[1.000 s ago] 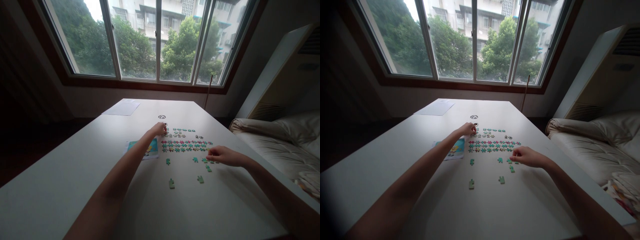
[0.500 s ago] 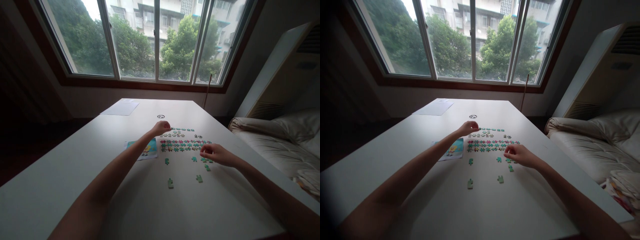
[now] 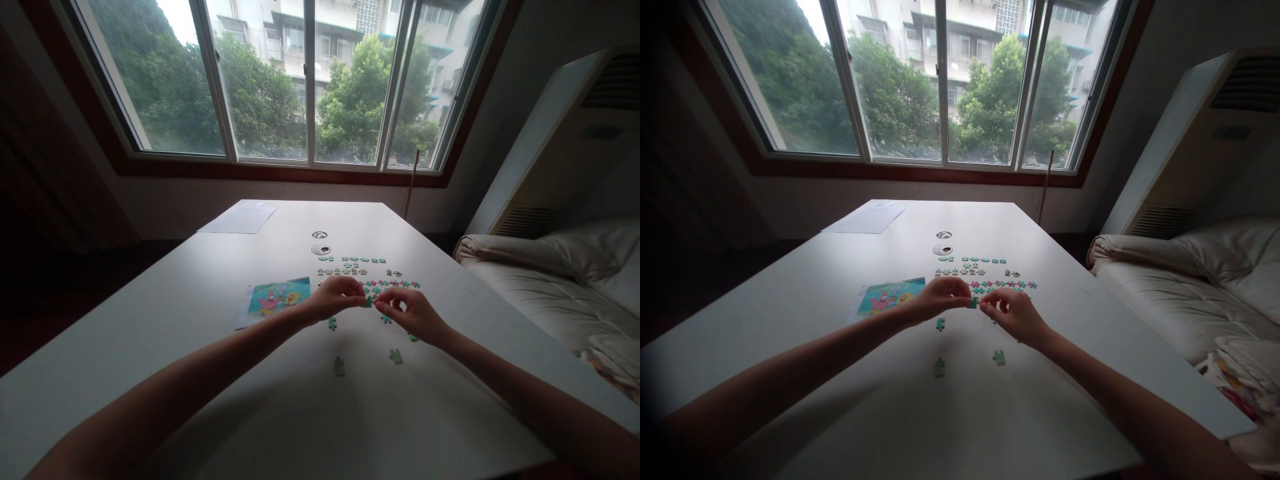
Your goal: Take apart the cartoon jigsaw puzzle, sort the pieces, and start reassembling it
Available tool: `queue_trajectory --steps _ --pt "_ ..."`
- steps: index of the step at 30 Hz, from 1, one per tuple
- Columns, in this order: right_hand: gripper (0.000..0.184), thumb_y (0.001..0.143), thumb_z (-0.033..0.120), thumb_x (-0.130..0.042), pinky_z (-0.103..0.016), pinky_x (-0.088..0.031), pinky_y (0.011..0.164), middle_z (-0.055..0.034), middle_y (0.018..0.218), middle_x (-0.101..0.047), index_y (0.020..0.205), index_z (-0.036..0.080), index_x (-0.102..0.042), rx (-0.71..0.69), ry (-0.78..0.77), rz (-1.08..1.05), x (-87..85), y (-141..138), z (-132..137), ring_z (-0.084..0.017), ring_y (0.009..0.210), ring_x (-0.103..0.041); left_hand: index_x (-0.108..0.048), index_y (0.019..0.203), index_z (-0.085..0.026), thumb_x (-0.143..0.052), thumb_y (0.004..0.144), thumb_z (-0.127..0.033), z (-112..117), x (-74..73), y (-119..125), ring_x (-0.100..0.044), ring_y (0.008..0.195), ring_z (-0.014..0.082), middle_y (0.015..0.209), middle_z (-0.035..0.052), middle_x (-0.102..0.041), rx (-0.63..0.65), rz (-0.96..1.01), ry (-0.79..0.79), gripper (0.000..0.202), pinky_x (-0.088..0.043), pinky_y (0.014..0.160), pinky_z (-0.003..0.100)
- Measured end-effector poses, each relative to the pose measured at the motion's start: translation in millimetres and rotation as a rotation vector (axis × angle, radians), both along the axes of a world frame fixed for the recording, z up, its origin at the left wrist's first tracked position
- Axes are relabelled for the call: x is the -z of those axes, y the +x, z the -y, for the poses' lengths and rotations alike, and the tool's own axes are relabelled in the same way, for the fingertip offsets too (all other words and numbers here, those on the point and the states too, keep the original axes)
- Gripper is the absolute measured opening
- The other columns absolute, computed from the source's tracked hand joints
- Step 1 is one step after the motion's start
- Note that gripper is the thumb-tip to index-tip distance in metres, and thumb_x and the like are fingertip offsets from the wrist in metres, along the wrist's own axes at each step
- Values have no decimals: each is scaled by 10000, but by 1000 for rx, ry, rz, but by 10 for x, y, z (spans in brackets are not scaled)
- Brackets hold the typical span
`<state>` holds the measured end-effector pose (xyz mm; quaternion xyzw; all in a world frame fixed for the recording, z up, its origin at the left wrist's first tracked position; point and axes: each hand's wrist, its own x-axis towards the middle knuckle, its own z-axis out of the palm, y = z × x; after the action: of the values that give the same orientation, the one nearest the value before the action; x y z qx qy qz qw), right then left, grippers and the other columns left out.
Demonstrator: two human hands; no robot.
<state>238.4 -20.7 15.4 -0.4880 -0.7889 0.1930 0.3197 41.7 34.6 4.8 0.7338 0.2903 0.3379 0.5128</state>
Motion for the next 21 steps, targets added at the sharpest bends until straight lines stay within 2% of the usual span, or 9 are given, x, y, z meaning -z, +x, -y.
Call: queue_trajectory --steps 4,14,21 --pt "254 782 397 -500 -227 -381 511 -18 676 -612 768 173 -619 -18 -12 -17 -1 -31 46 -107 548 -483 -610 710 -116 -677 656 -276 79 -19 -7 -515 565 83 597 -7 -570 -6 20 2 182 -394 533 189" --pt "233 778 366 -496 -224 -384 530 -13 663 -603 753 163 -608 -20 -38 -43 0 -53 48 -112 576 -495 -607 707 -114 -694 629 -307 97 17 15 -496 547 85 583 -9 -553 -4 25 -36 225 -373 513 191" --pt "194 761 334 -518 -228 -388 540 -5 629 -566 725 157 -588 -35 -33 -109 31 -38 38 -111 568 -475 -601 725 -122 -665 666 -310 126 -3 31 -510 568 85 615 -4 -573 38 44 13 207 -397 540 194"
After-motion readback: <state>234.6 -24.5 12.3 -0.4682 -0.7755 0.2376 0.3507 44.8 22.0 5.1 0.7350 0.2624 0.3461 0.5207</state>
